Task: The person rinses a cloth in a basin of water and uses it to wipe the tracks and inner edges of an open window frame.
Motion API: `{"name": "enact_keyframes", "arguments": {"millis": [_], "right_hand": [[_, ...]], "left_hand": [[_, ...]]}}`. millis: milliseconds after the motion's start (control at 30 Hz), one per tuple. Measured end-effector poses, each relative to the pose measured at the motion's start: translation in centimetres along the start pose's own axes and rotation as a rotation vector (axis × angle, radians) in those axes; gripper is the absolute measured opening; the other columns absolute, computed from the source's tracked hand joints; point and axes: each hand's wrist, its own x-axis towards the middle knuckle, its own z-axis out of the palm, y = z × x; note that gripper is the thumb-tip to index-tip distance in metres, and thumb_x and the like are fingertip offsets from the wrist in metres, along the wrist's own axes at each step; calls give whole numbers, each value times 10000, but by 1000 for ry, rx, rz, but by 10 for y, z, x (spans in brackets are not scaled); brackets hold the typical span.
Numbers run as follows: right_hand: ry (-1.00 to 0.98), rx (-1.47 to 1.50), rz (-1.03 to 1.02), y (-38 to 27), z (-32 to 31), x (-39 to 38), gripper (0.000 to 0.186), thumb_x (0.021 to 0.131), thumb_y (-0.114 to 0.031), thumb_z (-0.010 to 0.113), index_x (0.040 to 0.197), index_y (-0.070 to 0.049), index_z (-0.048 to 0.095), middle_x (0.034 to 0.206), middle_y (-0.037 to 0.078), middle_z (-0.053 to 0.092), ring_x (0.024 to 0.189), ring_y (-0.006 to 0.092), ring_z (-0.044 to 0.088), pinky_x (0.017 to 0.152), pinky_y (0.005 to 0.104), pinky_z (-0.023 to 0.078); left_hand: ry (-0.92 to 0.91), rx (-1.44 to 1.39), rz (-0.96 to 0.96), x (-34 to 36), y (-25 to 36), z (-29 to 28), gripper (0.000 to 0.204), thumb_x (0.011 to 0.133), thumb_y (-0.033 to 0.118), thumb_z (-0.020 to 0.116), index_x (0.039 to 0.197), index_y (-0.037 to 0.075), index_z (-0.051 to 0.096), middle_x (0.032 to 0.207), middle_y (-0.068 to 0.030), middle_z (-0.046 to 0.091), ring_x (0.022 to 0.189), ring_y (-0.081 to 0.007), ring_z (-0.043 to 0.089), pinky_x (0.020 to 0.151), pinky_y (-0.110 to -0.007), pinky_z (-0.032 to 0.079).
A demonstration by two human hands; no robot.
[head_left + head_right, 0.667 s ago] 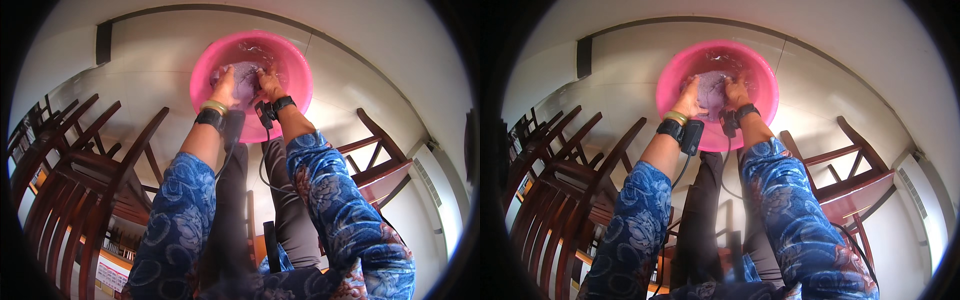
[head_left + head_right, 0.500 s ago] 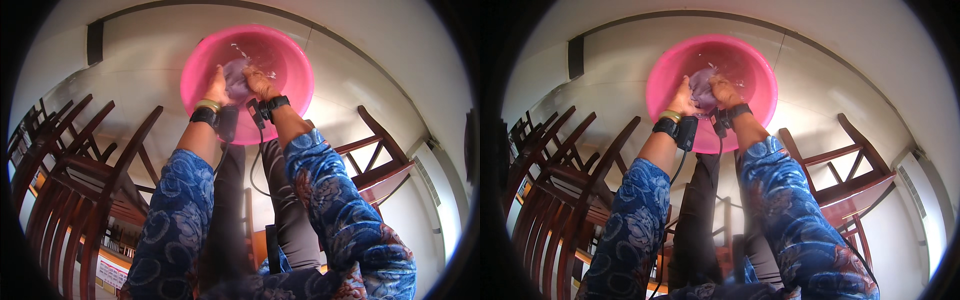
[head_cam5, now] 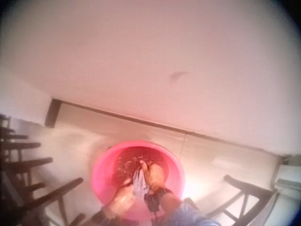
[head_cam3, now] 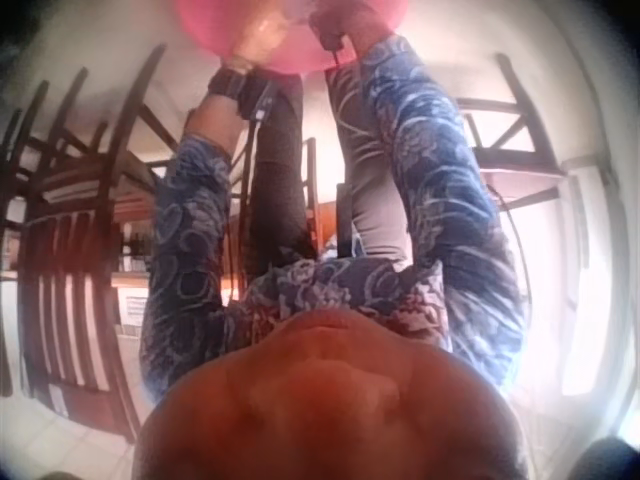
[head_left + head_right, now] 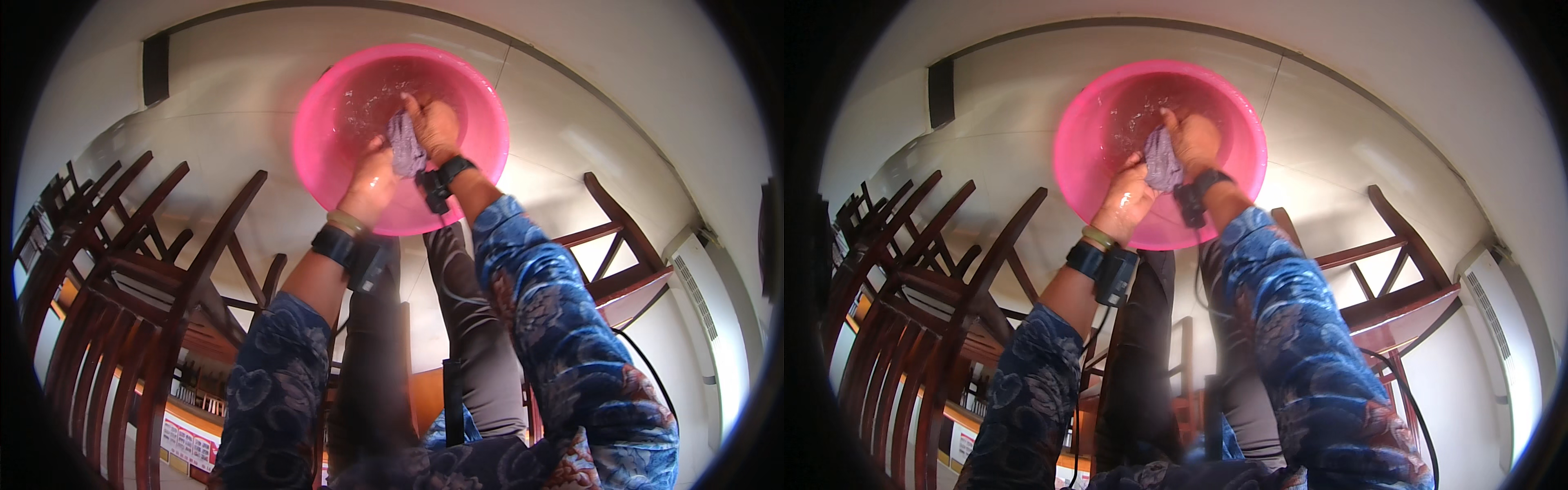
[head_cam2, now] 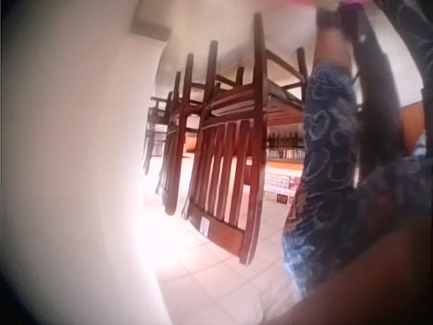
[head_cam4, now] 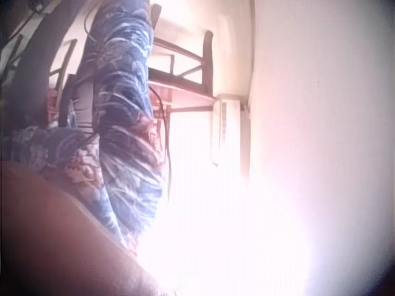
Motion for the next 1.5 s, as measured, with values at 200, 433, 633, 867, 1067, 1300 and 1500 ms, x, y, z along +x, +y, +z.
{"name": "enact_keyframes", "arguments": {"millis": [200, 433, 633, 867, 1067, 1300, 1500], "right_hand": [[124, -247, 56, 36, 18, 27, 354, 826, -367, 565, 1002, -60, 571, 868, 208, 625, 823, 337, 609, 704, 366, 473], [-485, 852, 3, -44, 28, -81, 170, 835, -212, 597, 830, -52, 654, 665, 16, 597, 621, 73, 524, 587, 236, 442], [2, 219, -142, -21, 19, -43, 393, 856, -400, 529, 756, -34, 630, 712, 162, 624, 678, 308, 595, 625, 362, 453], [200, -51, -20, 12, 3, 35, 496, 849, -486, 455, 952, -22, 598, 942, 256, 597, 842, 397, 587, 764, 450, 465], [-609, 503, 113, 0, 31, -34, 378, 878, -402, 505, 905, -42, 616, 748, 109, 639, 765, 192, 631, 681, 341, 489], [-54, 182, -8, -45, 24, -80, 368, 866, -407, 501, 798, -79, 653, 739, 173, 632, 725, 330, 615, 676, 395, 466], [-25, -3, -32, -13, 17, -3, 446, 833, -479, 490, 908, -61, 627, 906, 227, 609, 815, 396, 584, 753, 431, 461]], "left_hand": [[13, 335, 65, 37, -23, -32, 312, 921, 332, 429, 1136, 119, 505, 1118, -71, 541, 1006, -221, 527, 843, -444, 413], [-26, -85, -153, 42, 3, -107, 419, 904, 433, 402, 1081, 74, 528, 1000, -99, 560, 960, -220, 526, 820, -388, 440], [-229, 655, 520, -14, 7, -11, 189, 799, 100, 561, 970, 22, 542, 852, -47, 525, 756, -178, 498, 704, -321, 434], [203, -149, -181, -8, -3, -16, 424, 904, 453, 429, 1156, 114, 463, 1110, -133, 479, 933, -285, 500, 870, -515, 424], [191, -432, -388, 32, 6, -36, 533, 911, 491, 339, 1259, 92, 400, 1228, -145, 446, 1105, -357, 439, 989, -555, 286], [-145, 165, -32, 23, -17, -76, 309, 880, 303, 522, 1070, 59, 528, 1047, -89, 562, 940, -176, 557, 776, -310, 472], [-155, 204, 67, 19, -25, -38, 327, 899, 279, 484, 1160, 84, 503, 1152, -83, 524, 1056, -237, 499, 934, -361, 388]]}}
